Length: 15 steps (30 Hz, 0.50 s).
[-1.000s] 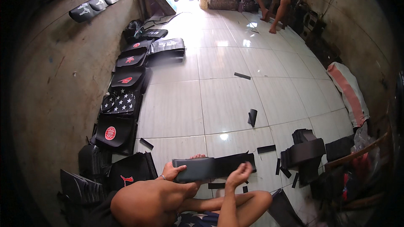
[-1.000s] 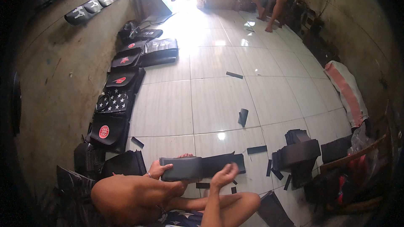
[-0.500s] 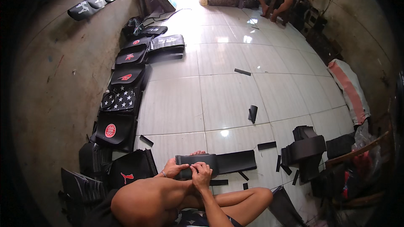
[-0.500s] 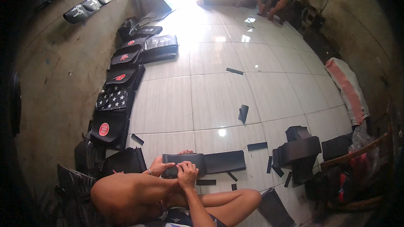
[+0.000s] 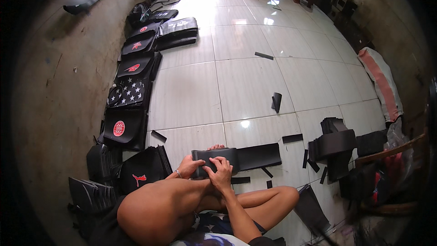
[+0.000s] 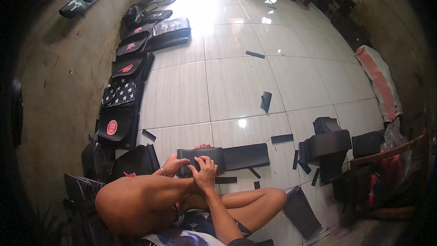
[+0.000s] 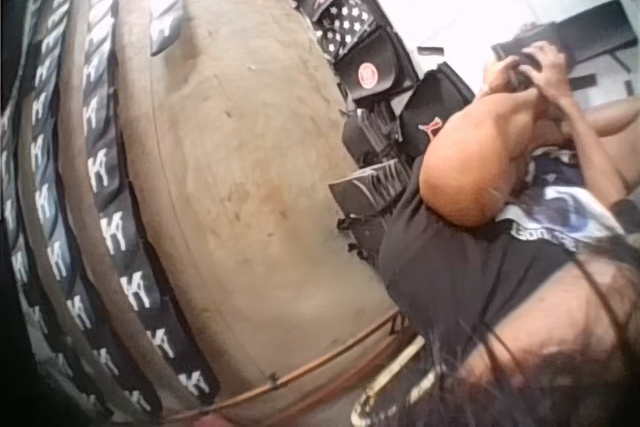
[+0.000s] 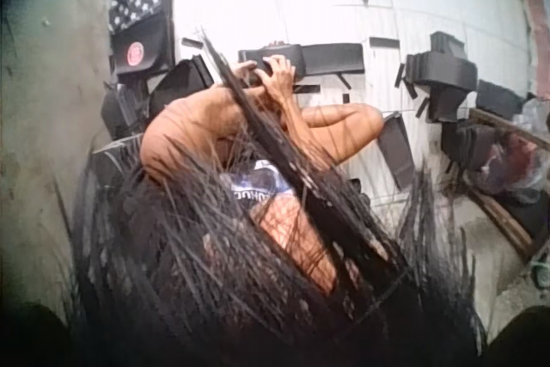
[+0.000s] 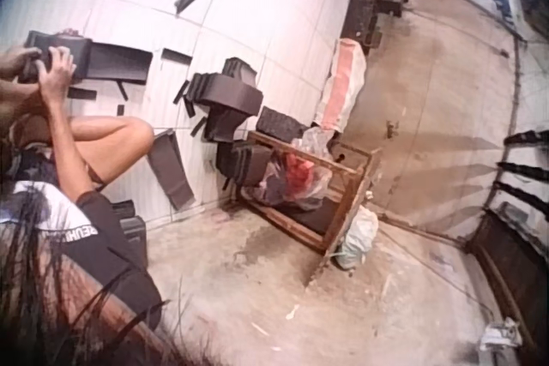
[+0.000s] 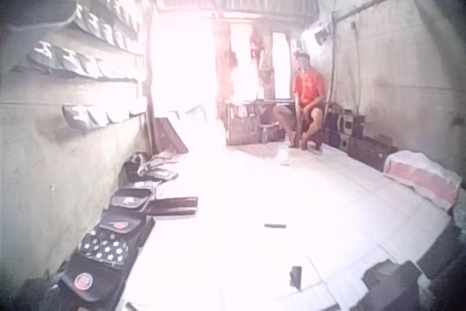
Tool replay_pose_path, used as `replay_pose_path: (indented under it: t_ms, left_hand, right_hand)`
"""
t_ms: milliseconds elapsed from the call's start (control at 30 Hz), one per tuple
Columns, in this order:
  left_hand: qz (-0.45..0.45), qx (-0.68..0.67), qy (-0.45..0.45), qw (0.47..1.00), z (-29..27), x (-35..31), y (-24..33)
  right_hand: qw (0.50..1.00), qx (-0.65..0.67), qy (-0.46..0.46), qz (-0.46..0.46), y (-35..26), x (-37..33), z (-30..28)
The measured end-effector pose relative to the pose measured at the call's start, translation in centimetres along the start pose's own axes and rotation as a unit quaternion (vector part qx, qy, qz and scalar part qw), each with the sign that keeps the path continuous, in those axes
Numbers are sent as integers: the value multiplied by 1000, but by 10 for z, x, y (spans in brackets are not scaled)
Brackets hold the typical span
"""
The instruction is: The person sits on the floor and folds black fabric pouches by hand. They repeatedly fold the pouches in half and press the edges to create creases. Other workers are visible in the background performing similar tasks.
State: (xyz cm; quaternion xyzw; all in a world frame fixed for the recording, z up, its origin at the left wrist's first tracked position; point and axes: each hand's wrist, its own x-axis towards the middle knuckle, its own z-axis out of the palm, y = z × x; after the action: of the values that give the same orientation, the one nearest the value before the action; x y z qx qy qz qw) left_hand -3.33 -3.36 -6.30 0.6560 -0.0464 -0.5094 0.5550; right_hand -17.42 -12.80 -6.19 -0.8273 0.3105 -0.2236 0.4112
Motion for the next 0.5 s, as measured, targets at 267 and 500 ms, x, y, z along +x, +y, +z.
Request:
replay_pose_path:
  t_ms: [267,500]
  left_hand:
    - [19,8,4,1000,0,-2,-2]
    - [11,-31,22,999,-2,-2,-1]
  right_hand:
    - [991,85,91,40,15,8,14]
    - [845,333,314,276,80,28,-67]
